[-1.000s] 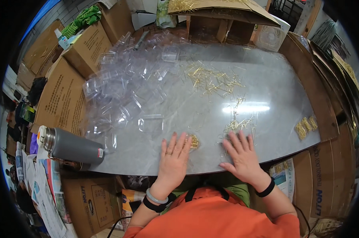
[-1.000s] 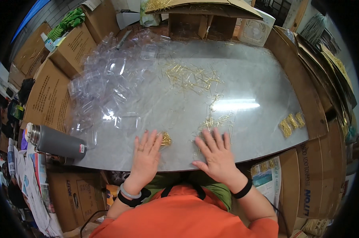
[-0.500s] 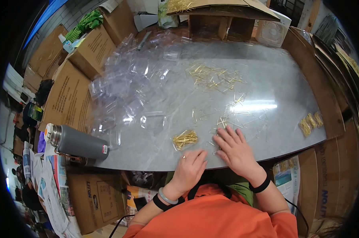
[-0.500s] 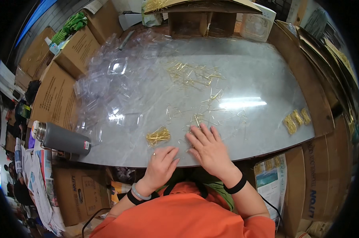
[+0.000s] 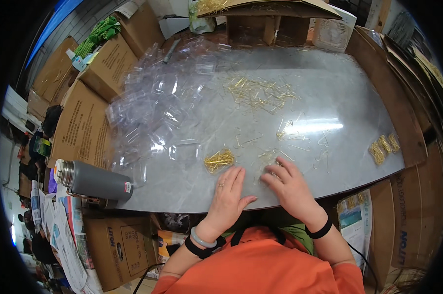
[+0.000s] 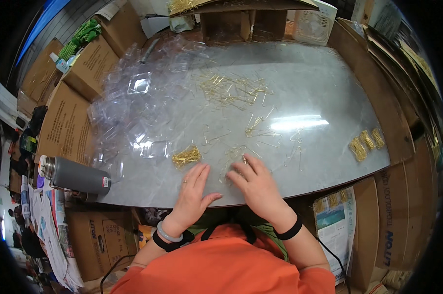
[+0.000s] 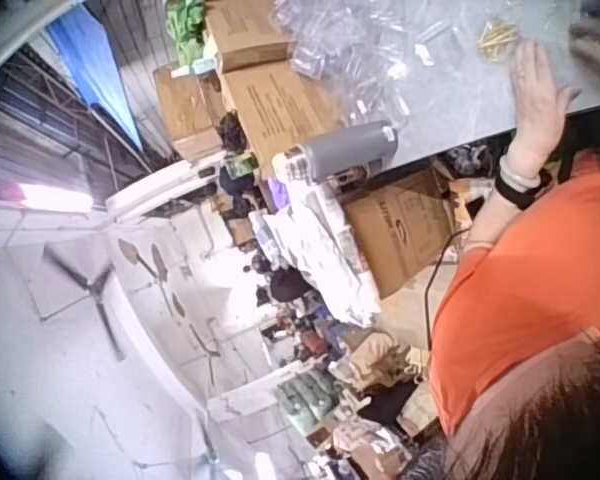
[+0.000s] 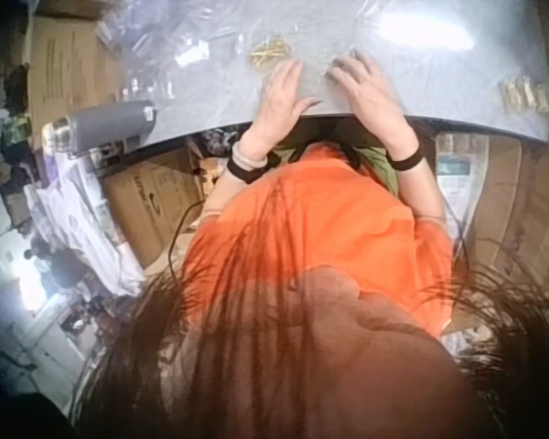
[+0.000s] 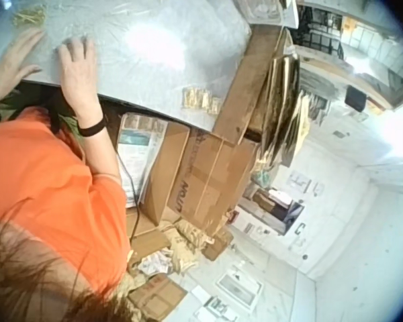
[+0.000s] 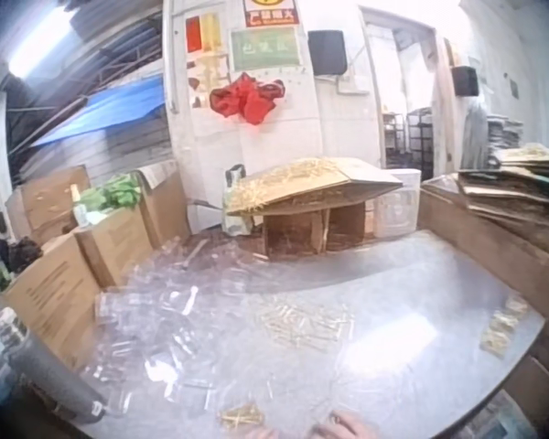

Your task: Counting and packaging small gold-colored metal parts into plastic bags at a workbench.

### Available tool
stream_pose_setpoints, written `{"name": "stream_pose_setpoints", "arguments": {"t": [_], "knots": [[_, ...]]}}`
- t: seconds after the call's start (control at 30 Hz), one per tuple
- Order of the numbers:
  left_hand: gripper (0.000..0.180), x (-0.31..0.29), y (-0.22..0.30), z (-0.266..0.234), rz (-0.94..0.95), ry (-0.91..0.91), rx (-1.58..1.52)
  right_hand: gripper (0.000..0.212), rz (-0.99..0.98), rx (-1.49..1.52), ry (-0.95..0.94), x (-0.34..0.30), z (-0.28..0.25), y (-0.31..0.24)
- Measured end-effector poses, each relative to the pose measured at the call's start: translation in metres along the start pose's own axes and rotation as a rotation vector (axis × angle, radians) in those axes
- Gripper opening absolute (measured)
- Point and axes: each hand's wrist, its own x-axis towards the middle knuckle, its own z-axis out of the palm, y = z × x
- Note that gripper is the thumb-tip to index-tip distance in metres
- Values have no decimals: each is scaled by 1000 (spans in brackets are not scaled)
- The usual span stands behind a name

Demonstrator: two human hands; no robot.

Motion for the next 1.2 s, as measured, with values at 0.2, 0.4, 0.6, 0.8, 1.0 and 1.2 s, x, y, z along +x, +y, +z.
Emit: {"name": "stream_pose_setpoints", "arguments": {"t": [0.2, 0.4, 0.6, 0.8, 1.0, 1.2], "knots": [[88, 3, 0, -2, 28, -59, 30, 50, -144, 189, -39, 1, -17, 6], [98, 14, 10, -3, 47, -123, 12, 43, 236, -25, 181, -27, -14, -8], [96, 33, 20, 12, 96, -168, 32, 40, 35, 85, 196, -15, 0, -7], [79, 20, 14, 19, 46, -80, 22, 40, 104, 159, 248, -16, -11, -9], [75, 19, 20, 20, -35, 33, -51, 42, 123, 149, 199, -20, -14, -6], [91, 21, 26, 14, 9, 88, 24, 41, 243, 116, 286, -25, -13, -9]]}}
